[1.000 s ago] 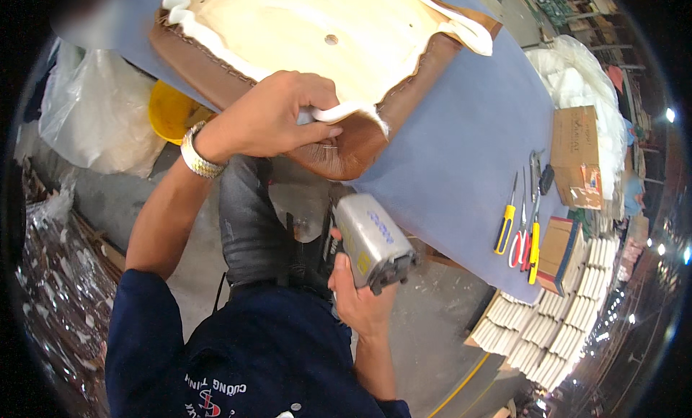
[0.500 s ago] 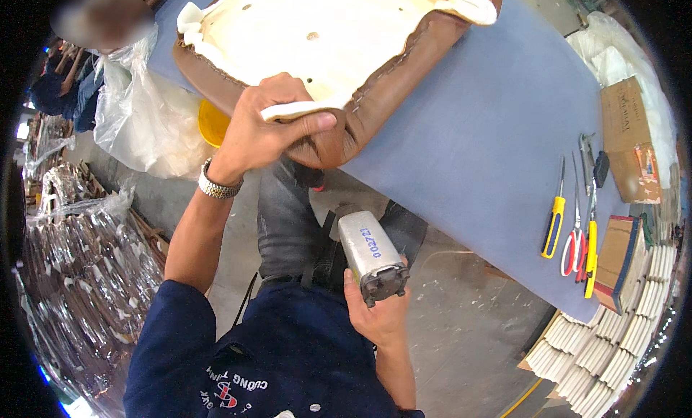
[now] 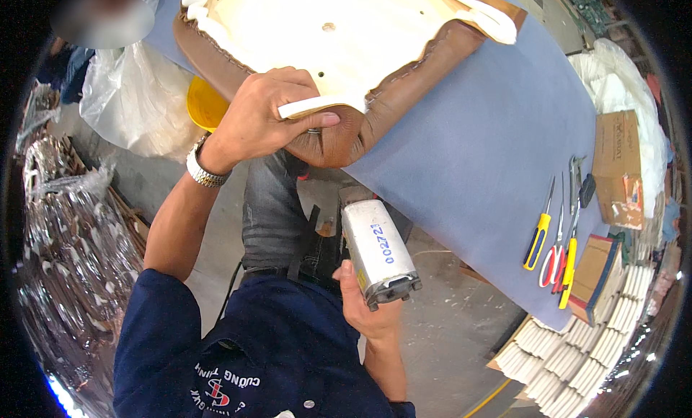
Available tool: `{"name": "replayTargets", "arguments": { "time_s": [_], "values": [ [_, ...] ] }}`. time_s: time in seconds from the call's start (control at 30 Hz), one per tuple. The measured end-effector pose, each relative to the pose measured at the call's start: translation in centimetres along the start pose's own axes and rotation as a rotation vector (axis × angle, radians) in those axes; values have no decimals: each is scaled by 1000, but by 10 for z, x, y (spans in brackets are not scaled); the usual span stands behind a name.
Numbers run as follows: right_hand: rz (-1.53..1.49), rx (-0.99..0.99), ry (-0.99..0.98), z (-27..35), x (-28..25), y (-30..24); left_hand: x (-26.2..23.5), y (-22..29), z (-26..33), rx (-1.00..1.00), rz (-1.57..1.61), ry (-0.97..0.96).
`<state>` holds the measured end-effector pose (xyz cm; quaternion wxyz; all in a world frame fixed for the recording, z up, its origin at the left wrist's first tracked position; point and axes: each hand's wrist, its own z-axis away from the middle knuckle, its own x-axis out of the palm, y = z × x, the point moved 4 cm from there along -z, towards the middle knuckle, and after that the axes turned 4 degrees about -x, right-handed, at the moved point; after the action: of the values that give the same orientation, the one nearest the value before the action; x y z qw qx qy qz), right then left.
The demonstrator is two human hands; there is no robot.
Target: The person staples white fabric onto a brown cushion base using a pneumatic staple gun. They repeatedly pull the fabric taut, fire staples along the edges, and use a yellow-handled screwdriver to tuck and smooth the fabric into the cushion's crevices. The person works around the perimeter of the cushion, adjusting the fabric and securing it in place.
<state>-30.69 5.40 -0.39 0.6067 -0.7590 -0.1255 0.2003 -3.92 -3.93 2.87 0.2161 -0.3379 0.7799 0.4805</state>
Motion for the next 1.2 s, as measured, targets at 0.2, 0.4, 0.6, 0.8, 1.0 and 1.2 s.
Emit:
{"name": "replayTargets", "arguments": {
  "time_s": [0.2, 0.4, 0.6, 0.8, 1.0, 1.2],
  "values": [
    [48, 30, -40, -19, 19, -7, 4, -7, -3, -94, -59, 41],
    [350, -83, -79, -15, 25, 10, 5, -11, -11, -126, -88, 1],
    [535, -90, -64, -16, 35, 0, 9, -14, -14, -200, -107, -92],
    [564, -57, -19, -32, 43, -6, 6, -14, -12, -236, -95, -105],
    [403, 9, 9, -41, 44, -9, 8, -17, -9, -218, -32, -85],
    [523, -8, -63, -45, 42, -15, 12, -20, -8, -145, 9, 53]
  ]
}}
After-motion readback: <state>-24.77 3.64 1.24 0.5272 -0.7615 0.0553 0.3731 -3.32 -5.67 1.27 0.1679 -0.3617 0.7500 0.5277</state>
